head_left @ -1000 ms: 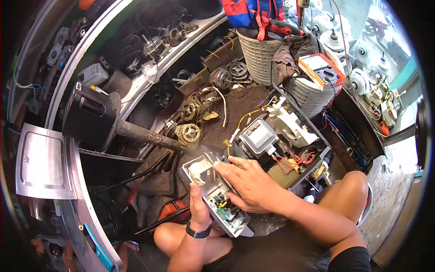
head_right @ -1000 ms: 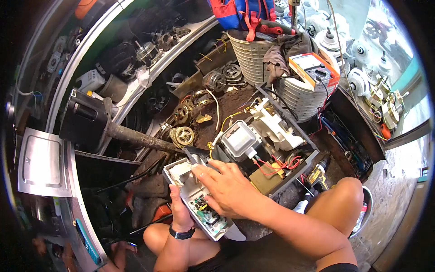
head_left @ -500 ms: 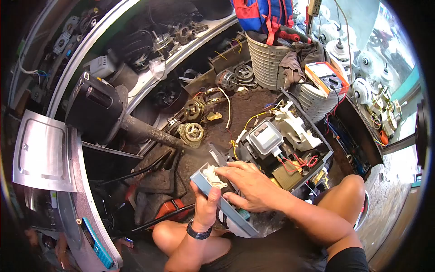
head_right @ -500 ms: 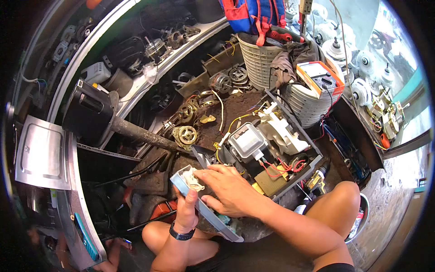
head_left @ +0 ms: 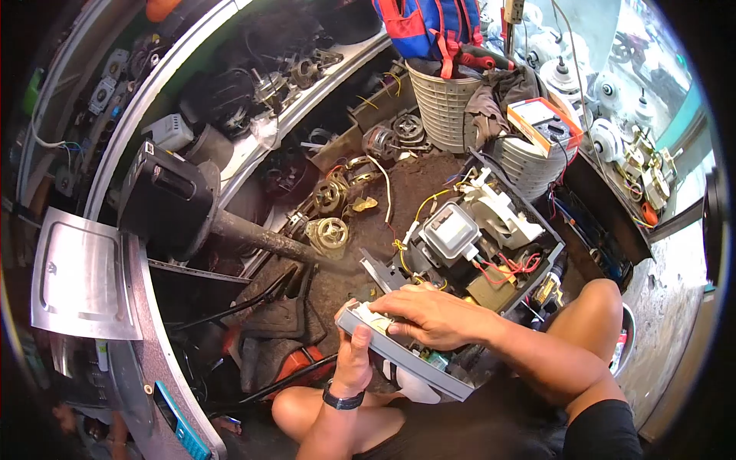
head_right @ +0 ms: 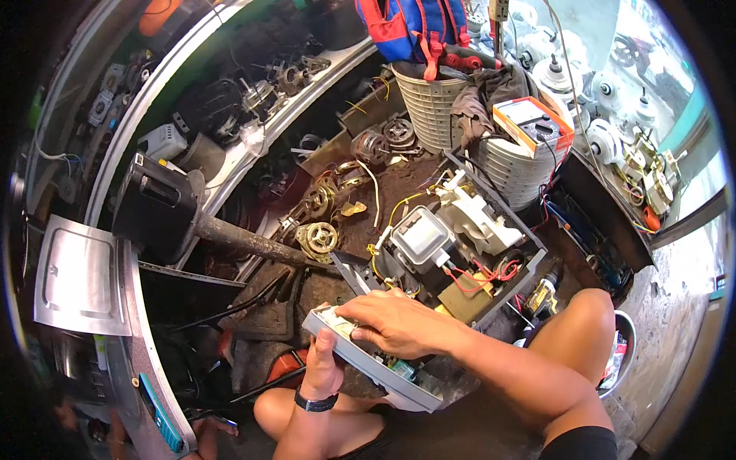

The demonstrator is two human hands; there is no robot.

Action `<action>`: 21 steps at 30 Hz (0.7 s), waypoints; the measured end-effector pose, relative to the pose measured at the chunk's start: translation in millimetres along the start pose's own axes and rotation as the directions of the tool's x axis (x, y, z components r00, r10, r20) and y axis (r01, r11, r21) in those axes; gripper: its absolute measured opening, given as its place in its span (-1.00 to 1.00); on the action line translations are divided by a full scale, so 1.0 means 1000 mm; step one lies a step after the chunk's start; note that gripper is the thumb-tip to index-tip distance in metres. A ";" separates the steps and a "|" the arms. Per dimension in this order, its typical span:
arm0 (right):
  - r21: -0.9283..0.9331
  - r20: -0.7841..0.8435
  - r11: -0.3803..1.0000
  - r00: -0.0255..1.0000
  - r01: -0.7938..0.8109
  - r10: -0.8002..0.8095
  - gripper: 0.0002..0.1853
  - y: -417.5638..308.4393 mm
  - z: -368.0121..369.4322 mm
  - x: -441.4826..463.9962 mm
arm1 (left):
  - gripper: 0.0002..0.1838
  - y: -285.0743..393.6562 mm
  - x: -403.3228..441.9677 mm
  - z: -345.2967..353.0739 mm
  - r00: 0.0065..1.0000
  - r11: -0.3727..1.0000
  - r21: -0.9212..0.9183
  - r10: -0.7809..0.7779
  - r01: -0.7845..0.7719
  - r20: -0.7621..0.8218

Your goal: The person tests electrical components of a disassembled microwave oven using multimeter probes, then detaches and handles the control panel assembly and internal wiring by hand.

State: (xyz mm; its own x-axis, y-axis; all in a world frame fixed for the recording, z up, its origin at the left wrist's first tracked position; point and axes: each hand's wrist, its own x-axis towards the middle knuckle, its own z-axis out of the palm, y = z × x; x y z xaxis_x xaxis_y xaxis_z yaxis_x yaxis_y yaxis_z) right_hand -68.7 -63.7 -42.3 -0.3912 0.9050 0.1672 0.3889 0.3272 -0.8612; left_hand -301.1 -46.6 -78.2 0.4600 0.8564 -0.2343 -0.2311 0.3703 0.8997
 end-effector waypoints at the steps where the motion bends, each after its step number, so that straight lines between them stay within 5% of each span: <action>1: -0.021 0.024 1.000 1.000 0.002 -0.001 -0.54 -0.001 -0.001 0.001 | -0.16 0.003 0.000 0.002 1.000 1.000 -0.014 -0.019 0.019 -0.013; 5: -0.096 0.028 0.995 0.999 -0.023 0.026 -0.53 -0.005 0.002 0.001 | -0.13 0.002 0.002 -0.003 0.999 0.999 -0.022 -0.046 0.046 -0.003; 7: -0.117 0.057 0.993 0.998 -0.010 0.016 -0.53 -0.003 0.002 0.001 | -0.08 0.004 0.005 -0.007 0.998 0.985 0.166 0.052 -0.044 -0.041; 12: -0.101 0.027 0.995 1.000 0.014 -0.012 -0.53 -0.003 0.003 -0.003 | -0.02 0.017 0.008 -0.006 0.994 0.958 0.271 0.107 -0.093 -0.039; 16: -0.097 0.041 0.994 0.998 -0.041 0.045 -0.45 -0.007 -0.003 0.000 | -0.07 0.019 0.014 -0.007 0.998 0.993 0.108 0.054 -0.051 -0.031; 18: -0.112 0.028 0.993 0.998 -0.048 0.051 -0.46 -0.006 -0.001 0.000 | -0.05 0.012 0.018 -0.025 0.995 0.993 -0.067 -0.099 0.097 -0.024; 21: -0.134 0.026 0.989 0.998 -0.054 0.058 -0.45 -0.005 0.001 0.002 | 0.01 0.007 0.025 -0.032 0.992 0.992 -0.003 -0.125 0.125 0.029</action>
State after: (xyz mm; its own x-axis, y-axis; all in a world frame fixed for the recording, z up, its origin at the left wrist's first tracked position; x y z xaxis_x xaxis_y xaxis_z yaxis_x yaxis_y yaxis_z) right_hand -72.2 -64.0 -38.8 -0.3894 0.9152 0.1041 0.5182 0.3111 -0.7967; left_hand -318.8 -11.4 -88.9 0.5098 0.7928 -0.3342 -0.1741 0.4755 0.8623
